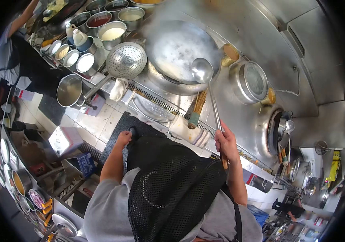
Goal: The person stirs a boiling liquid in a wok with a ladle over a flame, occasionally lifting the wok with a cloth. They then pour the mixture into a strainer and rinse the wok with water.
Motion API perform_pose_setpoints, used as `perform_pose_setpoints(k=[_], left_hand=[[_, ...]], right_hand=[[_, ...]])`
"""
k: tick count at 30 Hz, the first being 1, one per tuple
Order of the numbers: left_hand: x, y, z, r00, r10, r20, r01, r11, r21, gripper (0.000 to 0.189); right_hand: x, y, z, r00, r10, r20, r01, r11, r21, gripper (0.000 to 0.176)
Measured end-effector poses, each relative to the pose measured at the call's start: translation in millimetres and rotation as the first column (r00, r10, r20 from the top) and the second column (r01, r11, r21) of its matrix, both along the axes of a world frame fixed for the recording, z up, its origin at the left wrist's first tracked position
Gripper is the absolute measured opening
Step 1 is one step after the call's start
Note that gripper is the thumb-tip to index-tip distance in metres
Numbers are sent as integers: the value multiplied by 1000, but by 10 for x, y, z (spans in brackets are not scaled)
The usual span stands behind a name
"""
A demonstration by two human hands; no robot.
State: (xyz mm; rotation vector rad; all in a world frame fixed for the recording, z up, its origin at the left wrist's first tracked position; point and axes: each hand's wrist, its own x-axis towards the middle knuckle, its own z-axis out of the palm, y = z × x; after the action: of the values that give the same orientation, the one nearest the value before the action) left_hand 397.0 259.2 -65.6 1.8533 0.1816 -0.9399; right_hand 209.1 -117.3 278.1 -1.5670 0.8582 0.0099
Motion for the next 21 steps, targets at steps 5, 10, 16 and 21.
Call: perform_pose_setpoints(k=[5,10,16,21], left_hand=[[-260,385,-295,999,23,-26,-22,998,57,22],[-605,867,-1148,977,-212,-14,210,954,213,31],[-677,961,-917,996,-61,-64,70,988,137,34],[-495,894,-673,959,199,-200,-206,978,-13,27]], right_hand=[[302,3,51,998,37,-54,-33,997,70,59],[608,50,102,994,72,-83,-59,988,146,60],[976,173,153,991,84,-105,-56,968,246,57],[1345,326,190,999,-19,-35,34,865,501,45]])
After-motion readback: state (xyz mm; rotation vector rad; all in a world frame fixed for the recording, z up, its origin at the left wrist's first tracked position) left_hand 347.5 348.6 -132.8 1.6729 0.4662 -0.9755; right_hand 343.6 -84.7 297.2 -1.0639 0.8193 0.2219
